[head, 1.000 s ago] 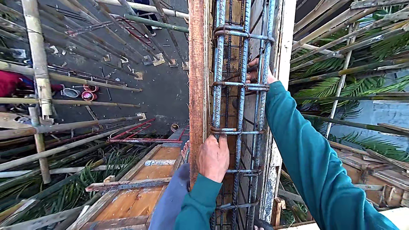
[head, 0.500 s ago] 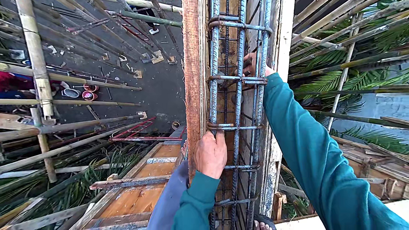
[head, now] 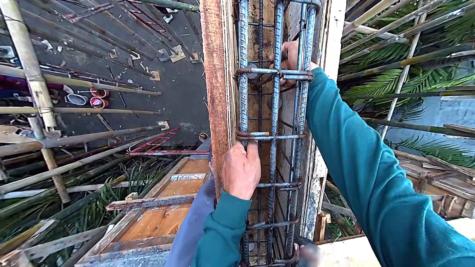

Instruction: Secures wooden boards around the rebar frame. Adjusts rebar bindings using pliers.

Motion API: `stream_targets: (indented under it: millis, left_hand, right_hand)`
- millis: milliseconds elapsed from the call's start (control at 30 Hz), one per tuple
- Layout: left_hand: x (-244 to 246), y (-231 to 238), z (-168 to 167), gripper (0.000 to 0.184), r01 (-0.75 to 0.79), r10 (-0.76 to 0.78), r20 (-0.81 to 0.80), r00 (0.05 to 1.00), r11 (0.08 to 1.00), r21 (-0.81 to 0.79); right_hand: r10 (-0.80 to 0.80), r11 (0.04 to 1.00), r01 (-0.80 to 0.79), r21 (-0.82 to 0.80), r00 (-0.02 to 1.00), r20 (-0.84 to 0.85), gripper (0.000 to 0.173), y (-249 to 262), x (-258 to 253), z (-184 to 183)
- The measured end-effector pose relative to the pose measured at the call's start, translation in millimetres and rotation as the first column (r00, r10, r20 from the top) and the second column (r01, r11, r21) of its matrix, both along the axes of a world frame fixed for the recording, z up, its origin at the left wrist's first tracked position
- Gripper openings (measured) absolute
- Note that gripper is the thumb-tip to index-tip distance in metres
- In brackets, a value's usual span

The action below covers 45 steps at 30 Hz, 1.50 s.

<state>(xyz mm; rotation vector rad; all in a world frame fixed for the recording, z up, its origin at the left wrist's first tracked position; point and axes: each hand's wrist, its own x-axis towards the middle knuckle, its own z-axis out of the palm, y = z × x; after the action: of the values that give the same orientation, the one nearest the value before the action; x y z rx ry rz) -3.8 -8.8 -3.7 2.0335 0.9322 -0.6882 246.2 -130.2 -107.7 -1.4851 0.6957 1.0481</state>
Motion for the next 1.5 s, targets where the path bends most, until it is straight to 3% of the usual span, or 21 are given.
stream_targets:
  millis: [100,267,767,1167,1433,1500]
  left_hand:
    - [-1.2,-0.1,-1.5,0.042,-0.008,0.008,0.021,1.0,1.0,0.007]
    - [-4.0,-1.5,1.3,0.04,-0.019,0.018,0.059,0.998,1.0,0.016]
    - [-3.8,-3.2,5.2,0.038,-0.022,0.019,0.055,0.998,0.999,0.041]
    - [-5.9,-5.7,5.6,0.038,-0.036,0.032,0.061,0.998,0.997,0.063]
    - [-6.8,-5.1,4.8,0.039,-0.03,0.026,0.045,0.999,0.996,0.078]
    - [-4.5,-5.2,4.9,0.038,-0.032,0.029,0.035,0.999,0.996,0.077]
  right_hand:
    - [0.029,0.999,-0.031,0.011,0.993,0.116,0.031,-1.9,-0.7,-7.4]
    - [0.007,0.995,-0.004,0.096,1.0,-0.026,0.033,-2.6,2.0,-11.8]
    - [0.122,0.969,-0.12,0.215,0.993,0.004,0.034,-1.0,1.2,-14.7]
    - [0.214,0.959,-0.213,0.187,0.977,0.013,0.035,0.3,4.9,-20.5]
    - [0.07,0.968,-0.096,0.234,0.991,0.118,0.029,1.4,6.4,-35.5]
    - [0.115,0.97,-0.134,0.202,0.988,0.104,0.031,-0.8,5.2,-38.0]
